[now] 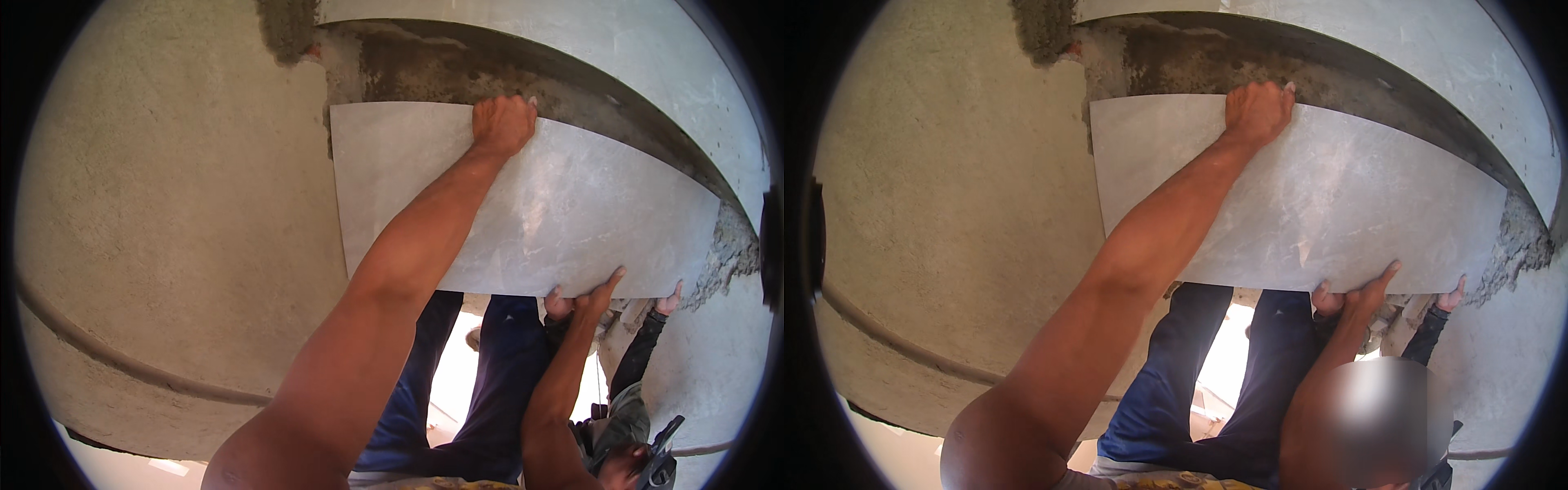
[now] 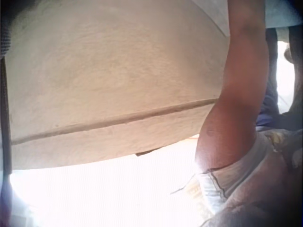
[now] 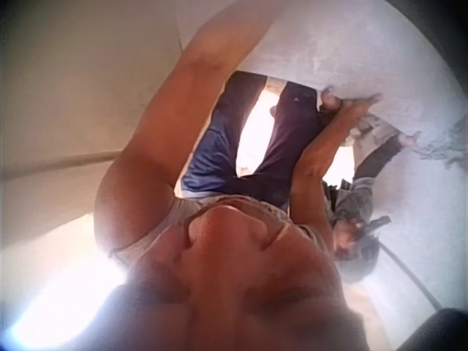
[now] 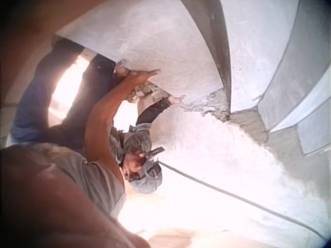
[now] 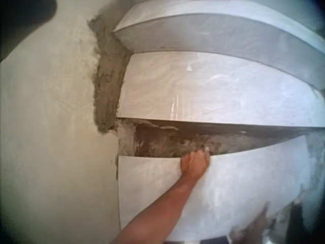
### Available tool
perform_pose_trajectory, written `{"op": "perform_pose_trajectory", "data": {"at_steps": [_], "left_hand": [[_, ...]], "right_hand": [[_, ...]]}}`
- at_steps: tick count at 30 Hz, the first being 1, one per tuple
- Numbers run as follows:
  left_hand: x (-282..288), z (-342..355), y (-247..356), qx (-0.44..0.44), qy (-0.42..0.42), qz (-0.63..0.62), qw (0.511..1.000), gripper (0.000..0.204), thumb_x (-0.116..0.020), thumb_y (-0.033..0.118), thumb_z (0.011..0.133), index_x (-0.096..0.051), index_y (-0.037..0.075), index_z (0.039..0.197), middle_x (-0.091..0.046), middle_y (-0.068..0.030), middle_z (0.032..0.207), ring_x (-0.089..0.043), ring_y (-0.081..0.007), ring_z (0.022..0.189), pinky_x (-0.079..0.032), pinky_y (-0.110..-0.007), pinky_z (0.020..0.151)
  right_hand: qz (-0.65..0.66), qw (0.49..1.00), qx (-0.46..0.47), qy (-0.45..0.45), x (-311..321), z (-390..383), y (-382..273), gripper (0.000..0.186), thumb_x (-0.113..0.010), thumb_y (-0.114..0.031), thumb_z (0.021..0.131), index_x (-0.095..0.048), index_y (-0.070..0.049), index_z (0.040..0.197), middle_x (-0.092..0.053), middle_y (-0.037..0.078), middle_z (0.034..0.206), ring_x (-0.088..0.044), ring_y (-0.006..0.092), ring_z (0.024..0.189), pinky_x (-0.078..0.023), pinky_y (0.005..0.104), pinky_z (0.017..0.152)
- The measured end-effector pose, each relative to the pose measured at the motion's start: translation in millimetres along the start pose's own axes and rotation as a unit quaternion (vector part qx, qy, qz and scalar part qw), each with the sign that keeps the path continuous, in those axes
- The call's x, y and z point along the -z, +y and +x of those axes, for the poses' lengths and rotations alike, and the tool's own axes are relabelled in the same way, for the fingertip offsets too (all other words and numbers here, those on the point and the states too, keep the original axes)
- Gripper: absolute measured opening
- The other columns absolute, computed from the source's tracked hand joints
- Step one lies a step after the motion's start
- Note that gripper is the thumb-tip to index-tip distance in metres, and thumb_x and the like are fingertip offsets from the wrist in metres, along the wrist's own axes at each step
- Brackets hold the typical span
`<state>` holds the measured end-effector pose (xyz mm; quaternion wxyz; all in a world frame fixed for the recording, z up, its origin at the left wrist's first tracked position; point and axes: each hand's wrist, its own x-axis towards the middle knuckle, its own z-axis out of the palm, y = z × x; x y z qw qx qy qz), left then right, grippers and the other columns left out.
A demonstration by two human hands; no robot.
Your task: The person carries and positions a large tile onto a concrete stair step, aligning it with previously laid tiles while a coworker assists with the placement and mortar.
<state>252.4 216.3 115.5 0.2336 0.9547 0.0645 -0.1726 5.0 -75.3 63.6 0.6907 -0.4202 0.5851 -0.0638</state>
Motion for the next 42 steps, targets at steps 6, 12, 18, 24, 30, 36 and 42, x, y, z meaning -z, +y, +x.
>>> {"op": "perform_pose_trajectory", "data": {"at_steps": [6, 12, 18, 24, 30, 36, 42], "left_hand": [[-2.8, 2.8, 2.5, 0.014, -0.030, 0.049, 0.998, 0.055, -0.045, 0.040, 0.105, -0.077, 0.003, 0.080, -0.072, -0.0196, 0.076, -0.072, -0.0333, 0.076, -0.053, -0.044, 0.074], [-1.3, 6.8, 9.0, 0.034, -0.061, 0.057, 0.996, 0.062, -0.040, 0.043, 0.107, -0.074, 0.002, 0.075, -0.070, -0.0206, 0.072, -0.070, -0.0349, 0.074, -0.054, -0.047, 0.073], [-1.0, 6.0, 14.4, 0.039, -0.059, 0.076, 0.995, 0.064, -0.039, 0.044, 0.106, -0.074, 0.002, 0.073, -0.069, -0.0211, 0.069, -0.069, -0.0358, 0.067, -0.054, -0.047, 0.071], [-2.2, 5.7, 18.5, 0.043, -0.049, 0.113, 0.991, 0.060, -0.042, 0.042, 0.106, -0.076, 0.003, 0.075, -0.071, -0.0219, 0.073, -0.070, -0.0356, 0.071, -0.054, -0.045, 0.072], [-4.9, 0.0, 22.1, 0.031, 0.000, 0.126, 0.991, 0.060, -0.043, 0.043, 0.104, -0.077, 0.002, 0.076, -0.071, -0.0226, 0.074, -0.071, -0.0374, 0.072, -0.055, -0.045, 0.074], [-7.0, -1.8, 14.7, 0.016, 0.048, 0.119, 0.992, 0.060, -0.047, 0.045, 0.103, -0.076, 0.001, 0.073, -0.069, -0.0227, 0.069, -0.071, -0.0376, 0.068, -0.055, -0.047, 0.072], [5.0, 0.2, 23.2, 0.022, -0.013, 0.089, 0.996, 0.060, -0.046, 0.044, 0.103, -0.076, 0.001, 0.075, -0.070, -0.0232, 0.070, -0.071, -0.0379, 0.069, -0.056, -0.046, 0.073]], "right_hand": [[-0.011, 1.000, -0.016, 0.024, 0.0, -5.5, -4.3, 0.089, -0.067, -0.057, 0.094, -0.038, 0.007, 0.149, -0.049, 0.019, 0.151, -0.053, 0.0350, 0.131, -0.044, 0.0469, 0.112], [0.012, 0.999, -0.027, 0.019, -4.3, -8.2, -4.9, 0.091, -0.066, -0.059, 0.093, -0.038, 0.007, 0.149, -0.047, 0.018, 0.152, -0.051, 0.0341, 0.133, -0.042, 0.0465, 0.113], [-0.009, 0.997, -0.062, 0.051, -4.9, -9.8, -11.1, 0.086, -0.062, -0.061, 0.095, -0.040, 0.001, 0.151, -0.046, 0.015, 0.154, -0.049, 0.0323, 0.135, -0.039, 0.0448, 0.114], [0.013, 0.997, -0.063, 0.038, 8.0, 10.5, 2.4, 0.089, -0.063, -0.062, 0.094, -0.040, 0.003, 0.150, -0.046, 0.017, 0.152, -0.049, 0.0329, 0.134, -0.040, 0.0443, 0.113], [-0.011, 0.994, -0.071, 0.078, 11.8, 22.5, 10.2, 0.094, -0.064, -0.065, 0.092, -0.039, 0.003, 0.151, -0.045, 0.016, 0.153, -0.049, 0.0328, 0.135, -0.040, 0.0442, 0.113], [0.010, 0.996, -0.082, 0.023, 3.6, 15.9, 5.7, 0.095, -0.054, -0.070, 0.094, -0.034, 0.000, 0.155, -0.041, 0.017, 0.157, -0.045, 0.0345, 0.138, -0.036, 0.0455, 0.116], [-0.008, 0.999, -0.053, -0.009, 5.3, 2.1, 0.6, 0.095, -0.054, -0.069, 0.095, -0.029, -0.001, 0.157, -0.035, 0.017, 0.160, -0.040, 0.0348, 0.142, -0.032, 0.0473, 0.118]]}}
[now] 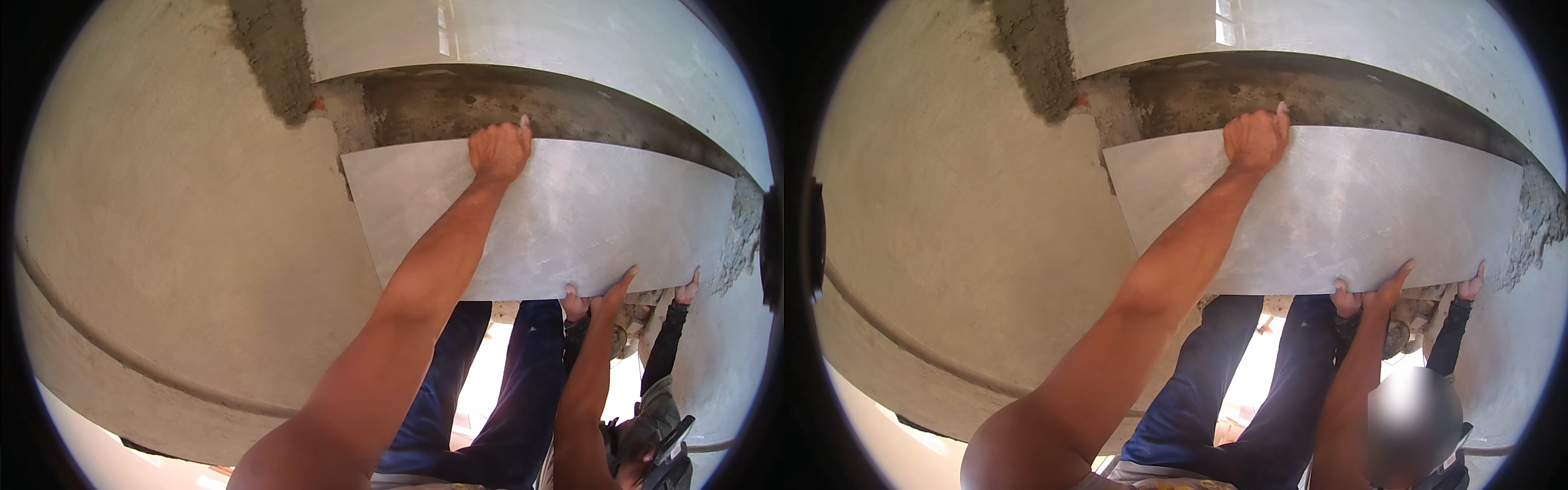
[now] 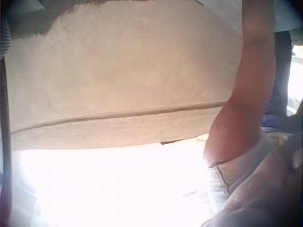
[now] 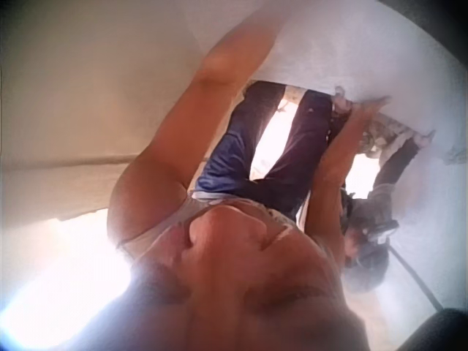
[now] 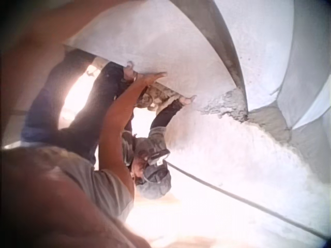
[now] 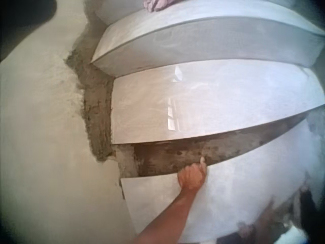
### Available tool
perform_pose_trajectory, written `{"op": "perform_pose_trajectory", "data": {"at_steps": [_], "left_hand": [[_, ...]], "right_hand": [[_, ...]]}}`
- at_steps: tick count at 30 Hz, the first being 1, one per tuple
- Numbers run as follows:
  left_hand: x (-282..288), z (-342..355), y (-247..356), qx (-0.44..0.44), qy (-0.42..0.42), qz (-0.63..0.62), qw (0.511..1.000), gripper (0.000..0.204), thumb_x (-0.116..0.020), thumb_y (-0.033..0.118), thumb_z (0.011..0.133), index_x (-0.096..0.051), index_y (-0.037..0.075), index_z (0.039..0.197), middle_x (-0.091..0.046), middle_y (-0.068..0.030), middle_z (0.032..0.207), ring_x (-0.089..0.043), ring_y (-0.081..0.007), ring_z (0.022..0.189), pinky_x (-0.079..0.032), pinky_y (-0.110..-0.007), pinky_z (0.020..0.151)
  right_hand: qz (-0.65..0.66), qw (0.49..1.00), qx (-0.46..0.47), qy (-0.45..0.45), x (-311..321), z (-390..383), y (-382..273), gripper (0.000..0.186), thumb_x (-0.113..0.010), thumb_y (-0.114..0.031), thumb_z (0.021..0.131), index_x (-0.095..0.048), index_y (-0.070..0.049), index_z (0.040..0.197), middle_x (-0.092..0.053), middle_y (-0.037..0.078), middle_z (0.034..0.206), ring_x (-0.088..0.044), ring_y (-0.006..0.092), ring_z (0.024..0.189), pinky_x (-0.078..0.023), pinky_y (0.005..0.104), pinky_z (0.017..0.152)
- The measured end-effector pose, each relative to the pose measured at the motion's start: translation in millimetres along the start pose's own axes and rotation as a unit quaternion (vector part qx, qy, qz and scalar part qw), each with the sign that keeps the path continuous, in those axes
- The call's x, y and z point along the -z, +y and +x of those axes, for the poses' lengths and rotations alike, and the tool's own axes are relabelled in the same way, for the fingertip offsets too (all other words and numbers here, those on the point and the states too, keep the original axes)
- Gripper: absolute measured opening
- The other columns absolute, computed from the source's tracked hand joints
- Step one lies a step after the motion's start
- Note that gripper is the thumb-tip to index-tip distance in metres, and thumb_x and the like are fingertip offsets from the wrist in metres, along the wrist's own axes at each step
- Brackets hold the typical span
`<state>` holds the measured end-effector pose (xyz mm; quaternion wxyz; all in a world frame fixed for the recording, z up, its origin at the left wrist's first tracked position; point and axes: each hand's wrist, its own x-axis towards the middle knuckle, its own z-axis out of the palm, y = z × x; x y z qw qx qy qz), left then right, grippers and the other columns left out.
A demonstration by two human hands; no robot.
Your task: The person carries and positions a large tile onto a concrete stair step, aligning it with previously laid tiles while a coworker assists with the placement and mortar.
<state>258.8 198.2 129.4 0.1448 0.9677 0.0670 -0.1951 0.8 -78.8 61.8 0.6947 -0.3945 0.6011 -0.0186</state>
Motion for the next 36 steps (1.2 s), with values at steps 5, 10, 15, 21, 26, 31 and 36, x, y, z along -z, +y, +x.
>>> {"op": "perform_pose_trajectory", "data": {"at_steps": [5, 10, 15, 21, 26, 31, 36], "left_hand": [[-0.8, 3.6, -5.8, 0.011, -0.022, 0.000, 1.000, 0.059, -0.043, 0.047, 0.103, -0.078, 0.006, 0.078, -0.071, -0.0244, 0.077, -0.072, -0.0388, 0.075, -0.056, -0.047, 0.075], [7.5, 0.8, -5.8, 0.025, -0.040, 0.001, 0.999, 0.062, -0.042, 0.052, 0.103, -0.079, 0.006, 0.085, -0.073, -0.0249, 0.082, -0.072, -0.0414, 0.085, -0.056, -0.050, 0.081], [-6.9, 4.9, -5.8, 0.014, -0.013, 0.023, 1.000, 0.066, -0.041, 0.058, 0.102, -0.080, 0.007, 0.085, -0.073, -0.0232, 0.084, -0.072, -0.0410, 0.085, -0.056, -0.050, 0.079], [-28.5, 16.7, -19.7, -0.036, 0.009, 0.043, 0.998, 0.077, -0.043, 0.073, 0.095, -0.080, 0.006, 0.099, -0.075, -0.0223, 0.090, -0.072, -0.0414, 0.090, -0.055, -0.050, 0.083], [-53.9, 31.0, -29.3, -0.064, 0.001, 0.020, 0.998, 0.084, -0.052, 0.078, 0.088, -0.077, 0.002, 0.112, -0.075, -0.0223, 0.104, -0.071, -0.0396, 0.101, -0.054, -0.048, 0.090], [-90.1, 50.9, -48.8, -0.037, -0.020, 0.049, 0.998, 0.085, -0.055, 0.079, 0.086, -0.076, 0.001, 0.113, -0.074, -0.0220, 0.108, -0.070, -0.0388, 0.104, -0.053, -0.050, 0.091], [-121.8, 64.0, -55.5, -0.014, -0.010, 0.048, 0.999, 0.089, -0.056, 0.083, 0.082, -0.076, 0.002, 0.112, -0.074, -0.0222, 0.107, -0.071, -0.0390, 0.101, -0.054, -0.050, 0.090]], "right_hand": [[0.035, 0.998, -0.040, -0.023, 5.1, 8.4, 22.1, 0.095, -0.053, -0.072, 0.093, -0.030, -0.007, 0.158, -0.036, 0.015, 0.160, -0.038, 0.0356, 0.143, -0.030, 0.0508, 0.119], [0.027, 0.997, -0.071, -0.017, 4.0, 0.4, 18.8, 0.095, -0.054, -0.074, 0.091, -0.030, -0.011, 0.158, -0.033, 0.013, 0.162, -0.035, 0.0379, 0.145, -0.030, 0.0571, 0.118], [0.059, 0.996, -0.070, -0.015, -1.8, -6.5, 23.6, 0.098, -0.057, -0.073, 0.090, -0.030, -0.007, 0.158, -0.035, 0.016, 0.161, -0.035, 0.0386, 0.145, -0.028, 0.0562, 0.120], [0.175, 0.975, -0.133, -0.027, 4.0, 6.8, 48.9, 0.095, -0.063, -0.069, 0.089, -0.035, -0.007, 0.154, -0.038, 0.016, 0.158, -0.037, 0.0397, 0.144, -0.029, 0.0592, 0.118], [0.210, 0.973, -0.067, -0.061, -10.3, 26.3, 76.2, 0.085, -0.071, -0.056, 0.091, -0.039, -0.004, 0.151, -0.047, 0.018, 0.151, -0.044, 0.0376, 0.139, -0.038, 0.0585, 0.113], [0.138, 0.990, -0.009, 0.015, -27.6, 55.5, 101.2, 0.080, -0.073, -0.047, 0.093, -0.041, 0.002, 0.147, -0.051, 0.019, 0.146, -0.052, 0.0344, 0.131, -0.045, 0.0508, 0.109], [0.157, 0.988, -0.003, 0.012, -32.7, 84.8, 116.4, 0.077, -0.077, -0.040, 0.091, -0.043, 0.004, 0.144, -0.057, 0.020, 0.138, -0.060, 0.0329, 0.121, -0.051, 0.0484, 0.103]]}}
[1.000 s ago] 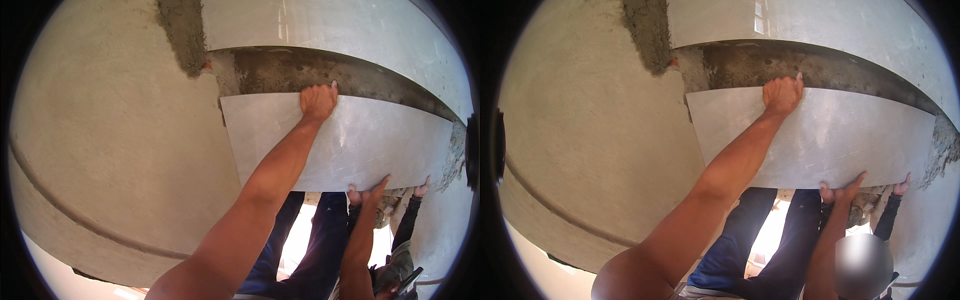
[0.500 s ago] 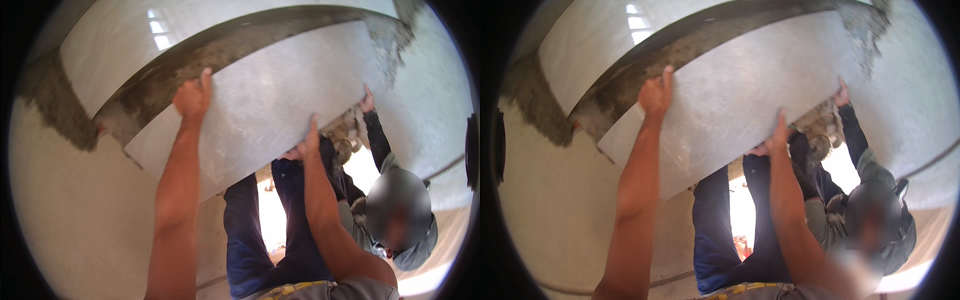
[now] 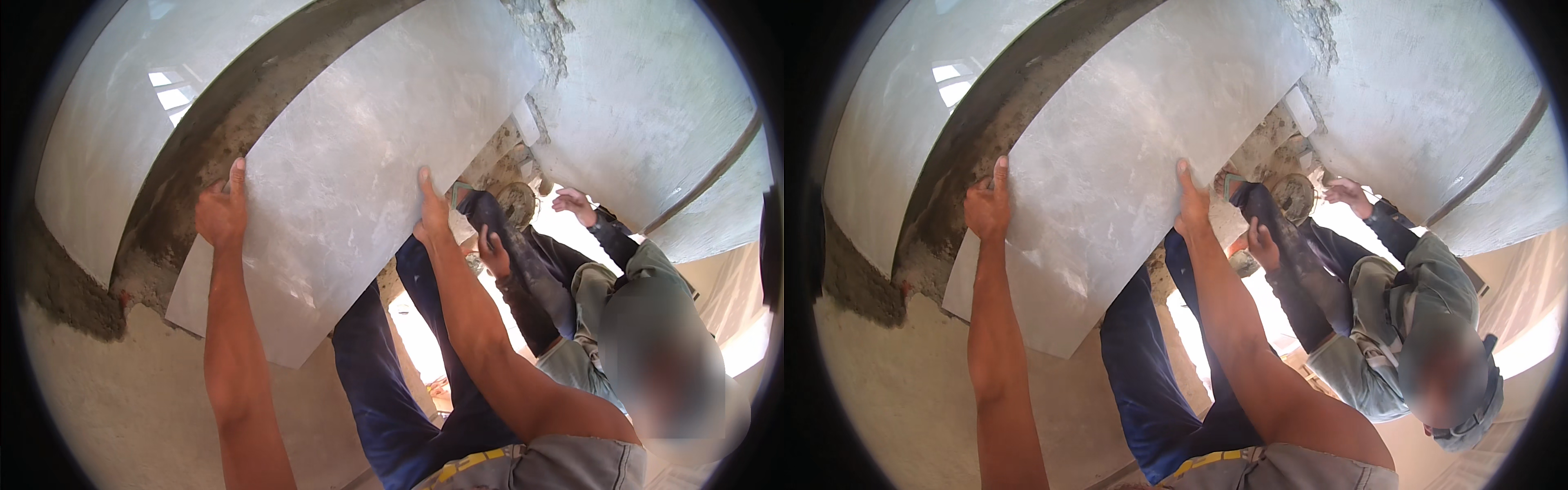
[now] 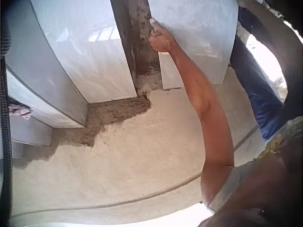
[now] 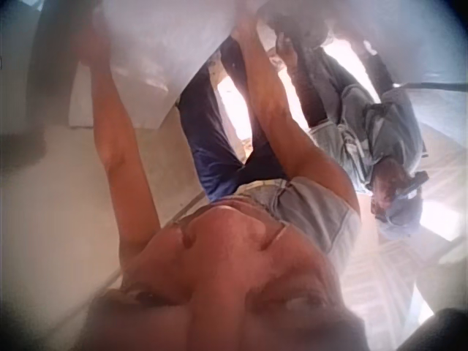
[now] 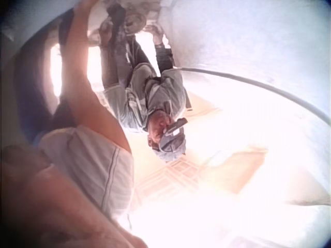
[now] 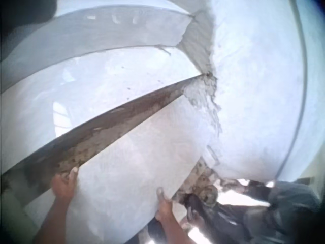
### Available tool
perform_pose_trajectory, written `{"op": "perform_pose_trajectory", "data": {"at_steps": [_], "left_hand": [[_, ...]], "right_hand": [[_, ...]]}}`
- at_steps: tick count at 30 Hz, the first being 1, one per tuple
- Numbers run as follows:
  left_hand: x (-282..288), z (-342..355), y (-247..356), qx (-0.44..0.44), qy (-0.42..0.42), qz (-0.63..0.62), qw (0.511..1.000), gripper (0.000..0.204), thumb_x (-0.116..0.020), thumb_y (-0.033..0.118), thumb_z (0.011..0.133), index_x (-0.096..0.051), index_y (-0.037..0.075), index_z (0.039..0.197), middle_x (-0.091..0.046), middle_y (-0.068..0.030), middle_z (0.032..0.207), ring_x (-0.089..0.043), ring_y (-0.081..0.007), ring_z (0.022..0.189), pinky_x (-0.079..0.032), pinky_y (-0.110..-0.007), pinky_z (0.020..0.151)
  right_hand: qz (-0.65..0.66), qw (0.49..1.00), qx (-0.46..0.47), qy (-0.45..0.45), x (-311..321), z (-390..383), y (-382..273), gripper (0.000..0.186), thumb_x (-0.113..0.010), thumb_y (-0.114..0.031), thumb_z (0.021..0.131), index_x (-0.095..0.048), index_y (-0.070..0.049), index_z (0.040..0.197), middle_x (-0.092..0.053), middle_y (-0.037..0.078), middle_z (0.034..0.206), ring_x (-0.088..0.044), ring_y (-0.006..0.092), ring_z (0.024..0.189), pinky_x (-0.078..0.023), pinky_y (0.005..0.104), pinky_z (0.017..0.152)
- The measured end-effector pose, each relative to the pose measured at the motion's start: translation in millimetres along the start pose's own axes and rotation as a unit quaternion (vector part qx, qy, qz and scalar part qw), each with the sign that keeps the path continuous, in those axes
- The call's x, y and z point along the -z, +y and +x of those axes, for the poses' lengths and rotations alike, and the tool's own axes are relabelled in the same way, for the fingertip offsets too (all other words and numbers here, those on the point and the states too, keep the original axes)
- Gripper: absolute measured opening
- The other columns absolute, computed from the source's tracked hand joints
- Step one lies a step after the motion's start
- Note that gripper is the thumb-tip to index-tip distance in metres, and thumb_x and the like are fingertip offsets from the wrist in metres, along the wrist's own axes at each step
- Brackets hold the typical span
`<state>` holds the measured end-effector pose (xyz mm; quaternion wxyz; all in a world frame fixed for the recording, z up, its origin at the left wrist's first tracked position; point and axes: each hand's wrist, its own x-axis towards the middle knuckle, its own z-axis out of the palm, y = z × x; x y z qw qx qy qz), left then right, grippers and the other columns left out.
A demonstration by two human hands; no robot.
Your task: The person carries and positions a large tile onto a concrete stair step, aligning it with previously laid tiles while a coworker assists with the placement and mortar.
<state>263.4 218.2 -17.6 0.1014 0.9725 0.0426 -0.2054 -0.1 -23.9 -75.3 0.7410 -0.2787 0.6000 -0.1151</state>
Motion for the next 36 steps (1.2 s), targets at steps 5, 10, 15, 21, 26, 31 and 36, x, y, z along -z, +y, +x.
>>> {"op": "perform_pose_trajectory", "data": {"at_steps": [5, 10, 15, 21, 26, 31, 36], "left_hand": [[-11.4, -8.7, 8.6, 0.001, 0.005, -0.004, 1.000, 0.091, -0.056, 0.085, 0.080, -0.077, 0.001, 0.109, -0.074, -0.0234, 0.103, -0.071, -0.0397, 0.100, -0.054, -0.050, 0.089], [-12.1, -14.2, 20.0, -0.011, 0.012, 0.019, 1.000, 0.094, -0.055, 0.085, 0.080, -0.077, -0.002, 0.107, -0.074, -0.0240, 0.100, -0.071, -0.0403, 0.099, -0.054, -0.049, 0.088], [-1.3, -26.6, 27.8, -0.013, 0.061, 0.062, 0.996, 0.099, -0.052, 0.086, 0.080, -0.076, -0.006, 0.106, -0.074, -0.0247, 0.098, -0.072, -0.0391, 0.097, -0.055, -0.049, 0.088], [39.6, -57.2, 69.4, -0.023, 0.053, 0.096, 0.994, 0.097, -0.051, 0.087, 0.081, -0.077, -0.003, 0.108, -0.075, -0.0228, 0.100, -0.072, -0.0386, 0.097, -0.056, -0.049, 0.086], [82.2, -86.5, 83.2, -0.006, 0.025, 0.140, 0.990, 0.091, -0.051, 0.085, 0.083, -0.078, 0.000, 0.104, -0.075, -0.0216, 0.097, -0.072, -0.0401, 0.092, -0.055, -0.051, 0.080], [133.9, -124.6, 99.4, -0.016, 0.048, 0.168, 0.984, 0.086, -0.053, 0.083, 0.084, -0.079, 0.001, 0.096, -0.074, -0.0212, 0.093, -0.071, -0.0404, 0.089, -0.055, -0.052, 0.077], [182.1, -160.4, 101.2, -0.025, 0.079, 0.199, 0.976, 0.079, -0.055, 0.078, 0.086, -0.079, 0.003, 0.090, -0.074, -0.0197, 0.089, -0.071, -0.0398, 0.086, -0.054, -0.052, 0.076]], "right_hand": [[0.003, 1.000, -0.007, 0.022, 14.1, 10.7, 1.9, 0.076, -0.079, -0.037, 0.090, -0.044, 0.004, 0.143, -0.059, 0.021, 0.134, -0.061, 0.0332, 0.120, -0.053, 0.0503, 0.101], [0.019, 1.000, 0.011, 0.001, 17.5, 10.1, -8.1, 0.080, -0.081, -0.037, 0.088, -0.041, 0.002, 0.145, -0.055, 0.023, 0.137, -0.060, 0.0347, 0.122, -0.054, 0.0527, 0.100], [0.024, 1.000, -0.003, -0.009, 19.2, -3.5, -27.7, 0.080, -0.081, -0.037, 0.088, -0.041, 0.003, 0.144, -0.057, 0.022, 0.135, -0.061, 0.0348, 0.119, -0.054, 0.0521, 0.100], [0.048, 0.999, -0.011, 0.001, 40.0, -15.9, -49.8, 0.068, -0.080, -0.033, 0.089, -0.049, 0.005, 0.136, -0.061, 0.019, 0.128, -0.065, 0.0313, 0.113, -0.056, 0.0490, 0.096], [0.094, 0.995, -0.027, 0.026, 46.1, -54.9, -59.7, 0.061, -0.084, -0.026, 0.086, -0.057, 0.006, 0.131, -0.063, 0.015, 0.124, -0.062, 0.0245, 0.112, -0.054, 0.0408, 0.096], [0.101, 0.992, -0.069, 0.024, 53.4, -99.6, -71.2, 0.066, -0.085, -0.028, 0.085, -0.056, 0.001, 0.136, -0.060, 0.011, 0.134, -0.057, 0.0216, 0.121, -0.047, 0.0407, 0.105], [0.073, 0.991, -0.109, 0.016, 62.9, -139.2, -74.7, 0.074, -0.086, -0.036, 0.084, -0.055, 0.000, 0.141, -0.057, 0.009, 0.142, -0.051, 0.0186, 0.130, -0.038, 0.0393, 0.111]]}}
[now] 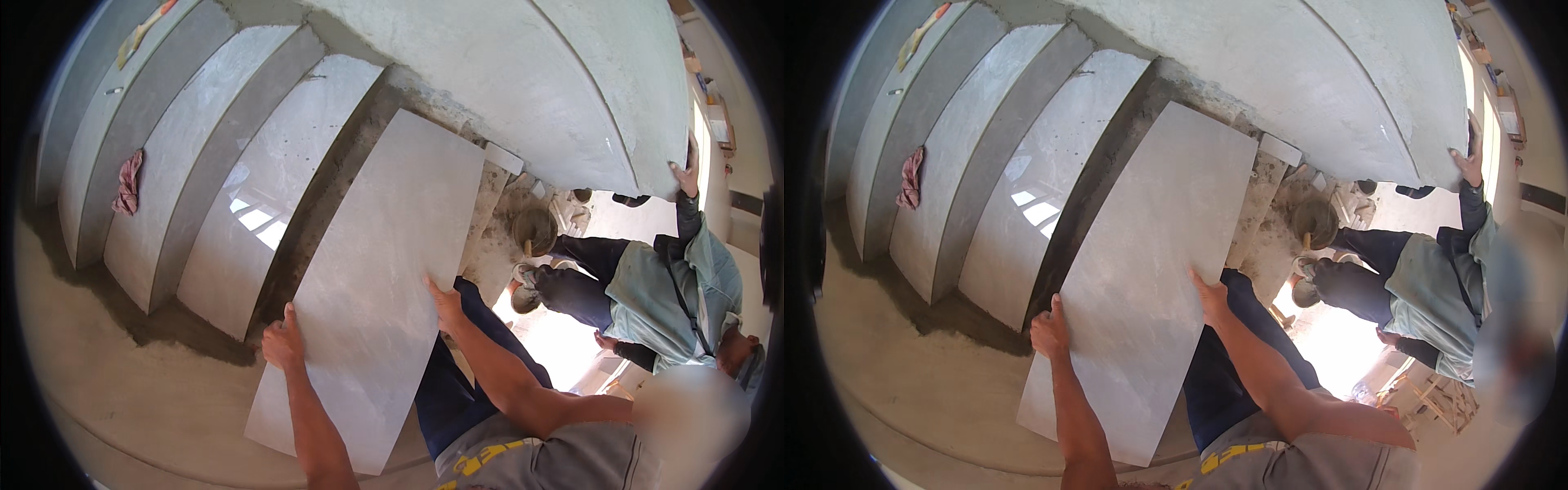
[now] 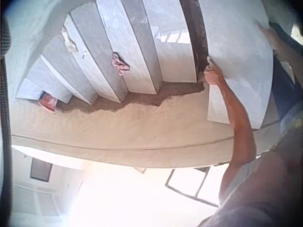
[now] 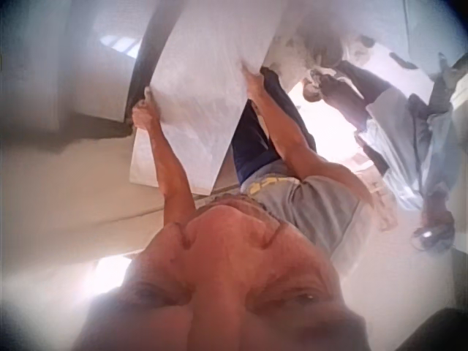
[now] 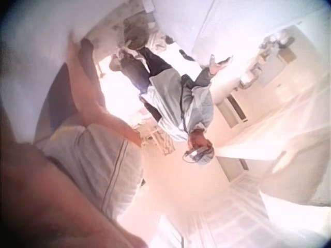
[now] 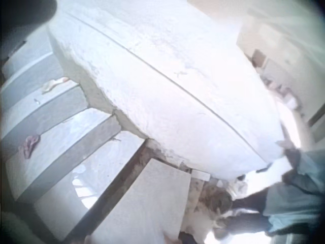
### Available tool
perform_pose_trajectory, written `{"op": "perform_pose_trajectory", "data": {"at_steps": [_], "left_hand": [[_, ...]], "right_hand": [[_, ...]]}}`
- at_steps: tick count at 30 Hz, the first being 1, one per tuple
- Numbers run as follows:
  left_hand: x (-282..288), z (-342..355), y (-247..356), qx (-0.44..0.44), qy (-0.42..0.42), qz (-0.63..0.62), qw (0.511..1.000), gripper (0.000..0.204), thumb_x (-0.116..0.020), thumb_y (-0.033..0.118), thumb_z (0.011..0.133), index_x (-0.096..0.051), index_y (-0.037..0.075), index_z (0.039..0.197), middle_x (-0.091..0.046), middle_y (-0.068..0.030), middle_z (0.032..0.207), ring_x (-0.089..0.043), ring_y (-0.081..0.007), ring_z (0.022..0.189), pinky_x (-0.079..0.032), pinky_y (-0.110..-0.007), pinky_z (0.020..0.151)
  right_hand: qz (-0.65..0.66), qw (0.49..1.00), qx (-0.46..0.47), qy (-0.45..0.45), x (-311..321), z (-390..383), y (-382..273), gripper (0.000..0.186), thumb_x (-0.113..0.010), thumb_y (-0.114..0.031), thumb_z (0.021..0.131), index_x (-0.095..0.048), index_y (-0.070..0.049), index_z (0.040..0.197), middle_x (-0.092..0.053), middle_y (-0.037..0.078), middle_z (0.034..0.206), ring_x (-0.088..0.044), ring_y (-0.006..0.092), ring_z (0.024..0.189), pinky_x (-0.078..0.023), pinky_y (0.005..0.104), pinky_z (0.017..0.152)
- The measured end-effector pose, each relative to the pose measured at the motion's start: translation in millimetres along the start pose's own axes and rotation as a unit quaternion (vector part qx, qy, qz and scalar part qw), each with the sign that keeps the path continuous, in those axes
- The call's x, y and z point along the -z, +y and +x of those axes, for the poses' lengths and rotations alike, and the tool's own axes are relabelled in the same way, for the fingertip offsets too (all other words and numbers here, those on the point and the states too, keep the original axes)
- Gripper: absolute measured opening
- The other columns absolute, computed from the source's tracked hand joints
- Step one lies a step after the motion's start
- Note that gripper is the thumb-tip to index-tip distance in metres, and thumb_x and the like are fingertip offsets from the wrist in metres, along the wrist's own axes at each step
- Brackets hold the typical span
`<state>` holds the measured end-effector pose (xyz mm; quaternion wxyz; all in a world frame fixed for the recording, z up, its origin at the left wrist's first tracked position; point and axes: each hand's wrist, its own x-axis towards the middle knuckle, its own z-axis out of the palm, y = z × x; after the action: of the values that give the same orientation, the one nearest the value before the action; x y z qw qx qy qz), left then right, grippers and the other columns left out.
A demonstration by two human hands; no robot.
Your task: The person carries and positions a large tile onto a concrete stair step, aligning it with previously laid tiles while a coworker assists with the placement and mortar.
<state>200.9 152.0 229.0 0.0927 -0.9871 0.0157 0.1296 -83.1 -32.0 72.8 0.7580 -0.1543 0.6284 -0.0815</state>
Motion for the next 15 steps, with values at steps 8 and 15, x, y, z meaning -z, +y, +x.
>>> {"op": "perform_pose_trajectory", "data": {"at_steps": [8, 15], "left_hand": [[91.7, -44.4, 18.3, -0.029, -0.015, 0.066, 0.997, 0.075, -0.058, 0.073, 0.087, -0.079, 0.002, 0.098, -0.075, -0.0193, 0.096, -0.072, -0.0363, 0.094, -0.056, -0.048, 0.083], [136.0, -65.2, 40.2, -0.102, 0.002, 0.101, 0.990, 0.077, -0.057, 0.073, 0.087, -0.077, 0.001, 0.104, -0.075, -0.0191, 0.103, -0.072, -0.0348, 0.099, -0.054, -0.048, 0.087]], "right_hand": [[0.027, 0.998, -0.062, 0.007, 17.7, -64.7, 0.1, 0.077, -0.086, -0.041, 0.082, -0.055, -0.005, 0.142, -0.054, 0.010, 0.146, -0.047, 0.0237, 0.136, -0.036, 0.0458, 0.113], [0.029, 0.994, -0.086, 0.057, 30.3, -114.5, -14.9, 0.078, -0.087, -0.044, 0.080, -0.055, -0.006, 0.140, -0.060, 0.013, 0.138, -0.056, 0.0287, 0.127, -0.046, 0.0516, 0.106]]}}
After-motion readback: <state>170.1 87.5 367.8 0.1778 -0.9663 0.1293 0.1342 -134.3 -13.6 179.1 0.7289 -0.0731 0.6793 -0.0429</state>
